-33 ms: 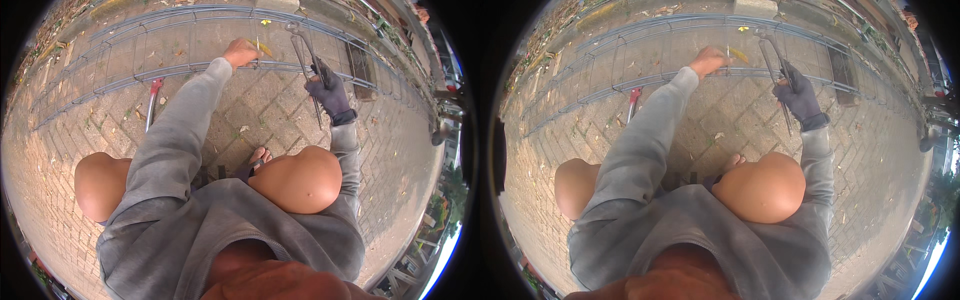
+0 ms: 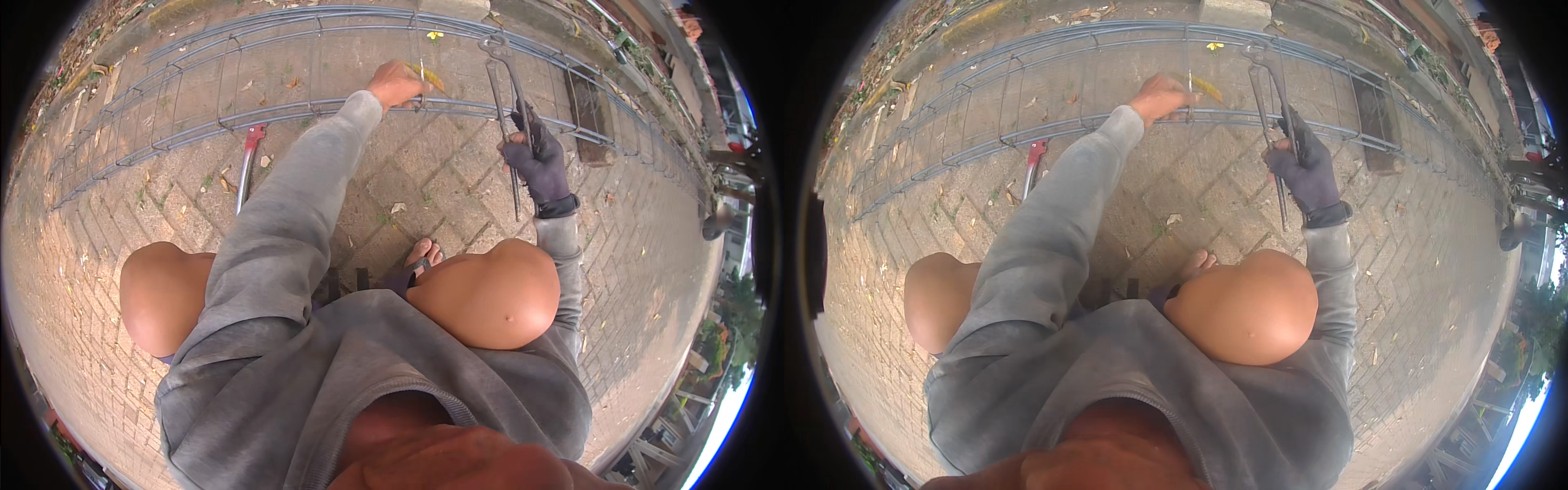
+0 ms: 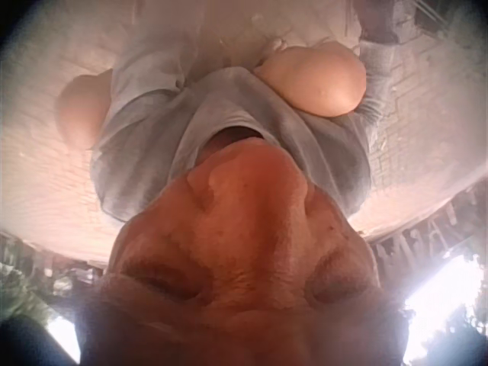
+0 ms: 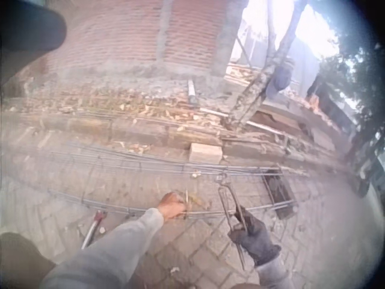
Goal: The person ties a rebar mesh grid together using wire ties and pliers. They repeatedly wrap wire around intersecting rebar rods and twist the wire to secure the joints.
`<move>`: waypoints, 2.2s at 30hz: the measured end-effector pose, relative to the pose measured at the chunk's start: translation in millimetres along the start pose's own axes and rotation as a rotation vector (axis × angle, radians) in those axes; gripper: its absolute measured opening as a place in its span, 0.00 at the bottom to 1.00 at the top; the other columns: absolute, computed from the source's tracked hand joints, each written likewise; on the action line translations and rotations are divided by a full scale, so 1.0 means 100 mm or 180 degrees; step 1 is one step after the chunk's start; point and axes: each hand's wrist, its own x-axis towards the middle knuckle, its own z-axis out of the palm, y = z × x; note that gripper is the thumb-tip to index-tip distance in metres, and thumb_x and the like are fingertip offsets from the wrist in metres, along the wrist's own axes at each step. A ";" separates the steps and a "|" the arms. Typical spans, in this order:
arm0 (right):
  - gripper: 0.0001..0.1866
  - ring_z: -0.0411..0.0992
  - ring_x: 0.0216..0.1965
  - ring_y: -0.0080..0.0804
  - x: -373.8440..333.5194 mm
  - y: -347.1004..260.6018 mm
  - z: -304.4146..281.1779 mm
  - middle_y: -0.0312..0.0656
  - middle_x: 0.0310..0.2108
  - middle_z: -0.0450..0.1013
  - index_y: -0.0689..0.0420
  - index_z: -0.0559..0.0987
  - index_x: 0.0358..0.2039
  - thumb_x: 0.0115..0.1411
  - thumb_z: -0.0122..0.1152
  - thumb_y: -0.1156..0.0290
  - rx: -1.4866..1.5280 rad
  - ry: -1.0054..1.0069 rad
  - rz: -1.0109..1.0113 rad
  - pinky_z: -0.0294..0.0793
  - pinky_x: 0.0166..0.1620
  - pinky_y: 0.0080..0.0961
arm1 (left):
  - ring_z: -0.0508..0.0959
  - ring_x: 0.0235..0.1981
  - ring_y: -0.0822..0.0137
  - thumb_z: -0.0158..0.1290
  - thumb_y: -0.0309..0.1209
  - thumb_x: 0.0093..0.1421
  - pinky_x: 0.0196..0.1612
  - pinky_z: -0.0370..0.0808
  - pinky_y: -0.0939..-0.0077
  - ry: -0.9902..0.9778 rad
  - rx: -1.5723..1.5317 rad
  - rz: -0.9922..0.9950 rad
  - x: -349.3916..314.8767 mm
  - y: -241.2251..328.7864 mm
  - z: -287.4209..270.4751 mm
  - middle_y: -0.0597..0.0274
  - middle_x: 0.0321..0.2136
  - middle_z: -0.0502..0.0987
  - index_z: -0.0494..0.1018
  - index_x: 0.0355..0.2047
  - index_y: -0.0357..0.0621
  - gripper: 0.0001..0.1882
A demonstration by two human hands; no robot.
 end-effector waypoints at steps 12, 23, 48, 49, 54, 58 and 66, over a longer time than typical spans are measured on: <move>0.37 0.76 0.50 0.49 -0.53 0.12 0.50 0.54 0.48 0.73 0.41 0.63 0.72 0.62 0.56 0.71 -0.3846 -0.0085 0.0580 0.75 0.51 0.48 | 0.85 0.24 0.65 0.65 0.42 0.53 0.37 0.81 0.72 0.0081 0.0852 -0.0227 0.30 0.01 0.03 0.55 0.26 0.86 0.84 0.30 0.36 0.18; 0.33 0.67 0.55 0.66 -0.42 -0.10 0.72 0.59 0.51 0.69 0.47 0.68 0.66 0.60 0.62 0.65 -0.5275 0.0135 -0.0233 0.65 0.55 0.62 | 0.86 0.37 0.56 0.58 0.39 0.55 0.47 0.80 0.64 -0.0063 0.1455 0.0076 0.38 -0.05 0.07 0.52 0.29 0.86 0.85 0.30 0.40 0.14; 0.39 0.78 0.26 0.26 -0.49 -0.08 0.39 0.41 0.26 0.78 0.65 0.72 0.52 0.40 0.83 0.69 -0.2231 -0.1190 0.1910 0.76 0.28 0.28 | 0.75 0.55 0.54 0.65 0.32 0.47 0.62 0.69 0.57 -0.0202 0.2754 0.3910 -0.97 0.03 1.02 0.53 0.46 0.77 0.73 0.54 0.42 0.32; 0.39 0.78 0.26 0.27 -0.47 -0.14 0.42 0.41 0.25 0.77 0.65 0.72 0.52 0.41 0.83 0.68 -0.2149 -0.1205 0.1984 0.76 0.28 0.29 | 0.77 0.52 0.54 0.64 0.31 0.48 0.60 0.70 0.57 -0.0199 0.2632 0.3609 -0.96 0.04 1.08 0.54 0.43 0.78 0.74 0.51 0.41 0.27; 0.32 0.77 0.45 0.48 -0.53 -0.59 0.46 0.55 0.49 0.74 0.64 0.73 0.51 0.50 0.76 0.62 -0.4914 -0.0862 0.1197 0.77 0.45 0.43 | 0.81 0.41 0.53 0.59 0.27 0.54 0.49 0.73 0.56 0.0283 0.2414 0.3199 -0.79 0.24 1.29 0.56 0.30 0.81 0.75 0.33 0.40 0.07; 0.18 0.74 0.53 0.49 -0.55 -0.80 0.42 0.54 0.60 0.69 0.60 0.74 0.48 0.60 0.63 0.66 -0.7242 0.0644 -0.1295 0.68 0.58 0.52 | 0.83 0.39 0.55 0.55 0.28 0.58 0.50 0.73 0.56 0.0765 0.1815 0.2909 -0.62 0.53 1.33 0.57 0.31 0.82 0.80 0.32 0.46 0.05; 0.13 0.77 0.39 0.48 -0.18 -0.93 -0.04 0.48 0.54 0.73 0.60 0.76 0.36 0.61 0.64 0.62 -0.6482 -0.0719 -0.1172 0.81 0.39 0.40 | 0.84 0.31 0.49 0.58 0.23 0.51 0.39 0.76 0.55 0.0836 0.1343 0.2862 -0.55 0.70 1.25 0.48 0.24 0.81 0.79 0.25 0.39 0.01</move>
